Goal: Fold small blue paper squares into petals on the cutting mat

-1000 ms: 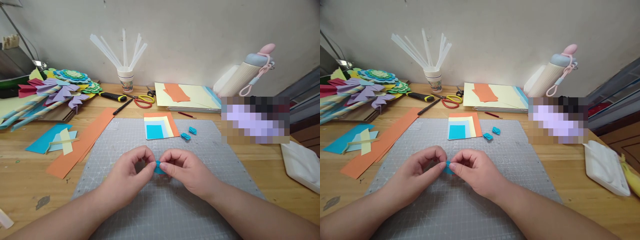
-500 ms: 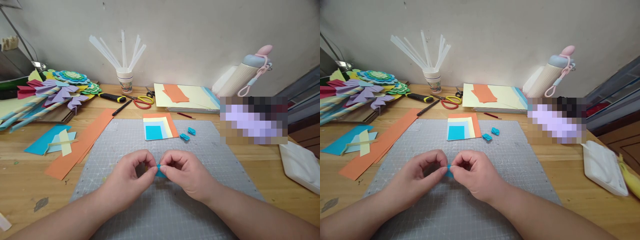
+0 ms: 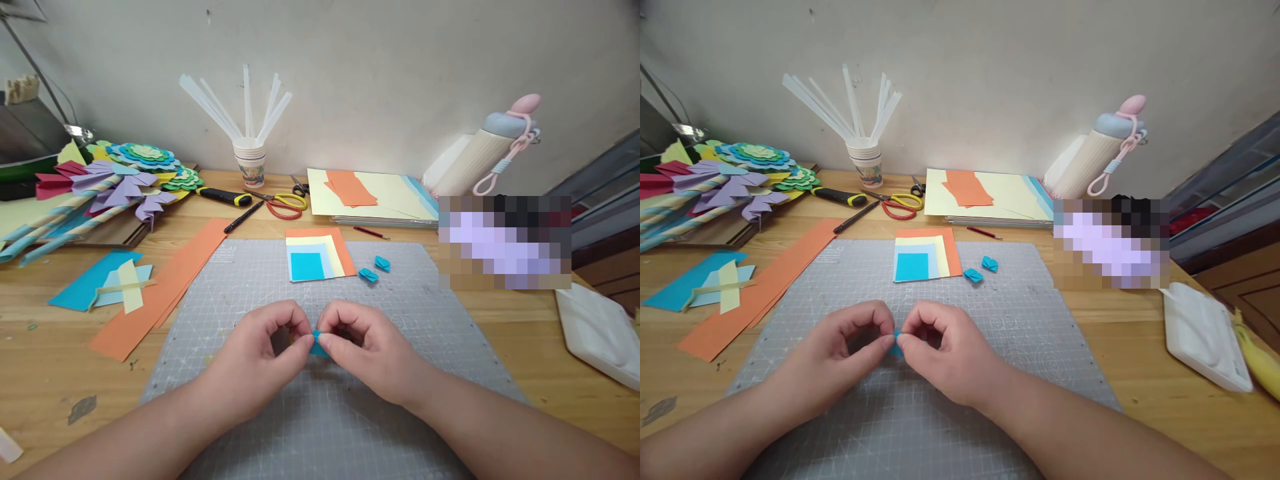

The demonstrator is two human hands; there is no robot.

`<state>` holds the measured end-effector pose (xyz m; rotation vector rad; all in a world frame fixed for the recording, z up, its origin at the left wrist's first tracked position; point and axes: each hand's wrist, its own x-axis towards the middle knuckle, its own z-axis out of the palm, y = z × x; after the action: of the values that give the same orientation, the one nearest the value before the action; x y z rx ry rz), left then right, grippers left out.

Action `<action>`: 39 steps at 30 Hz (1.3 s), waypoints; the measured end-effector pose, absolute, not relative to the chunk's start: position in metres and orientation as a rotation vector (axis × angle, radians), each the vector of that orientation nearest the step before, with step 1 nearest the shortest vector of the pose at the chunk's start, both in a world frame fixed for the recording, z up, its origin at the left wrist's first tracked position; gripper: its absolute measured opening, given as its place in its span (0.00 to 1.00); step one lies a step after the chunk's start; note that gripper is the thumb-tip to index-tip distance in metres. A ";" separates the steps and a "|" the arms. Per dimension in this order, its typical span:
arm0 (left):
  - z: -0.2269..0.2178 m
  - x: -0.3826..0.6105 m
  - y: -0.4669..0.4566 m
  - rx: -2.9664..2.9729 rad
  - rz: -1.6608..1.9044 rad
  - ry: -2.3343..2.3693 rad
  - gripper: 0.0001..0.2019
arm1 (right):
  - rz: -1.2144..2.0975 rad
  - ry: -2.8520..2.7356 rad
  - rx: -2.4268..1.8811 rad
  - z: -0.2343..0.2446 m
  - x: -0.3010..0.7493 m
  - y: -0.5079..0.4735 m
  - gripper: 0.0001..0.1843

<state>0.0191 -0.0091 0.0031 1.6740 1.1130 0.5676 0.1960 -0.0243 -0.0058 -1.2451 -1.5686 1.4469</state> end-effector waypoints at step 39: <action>0.003 0.017 -0.005 1.627 0.651 1.102 0.03 | 1.406 -1.568 -1.216 -0.010 0.200 -0.024 0.07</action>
<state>0.0168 -0.0054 0.0029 1.6274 1.1018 0.6506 0.1999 -0.0242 -0.0104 -1.2164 -1.5683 1.4060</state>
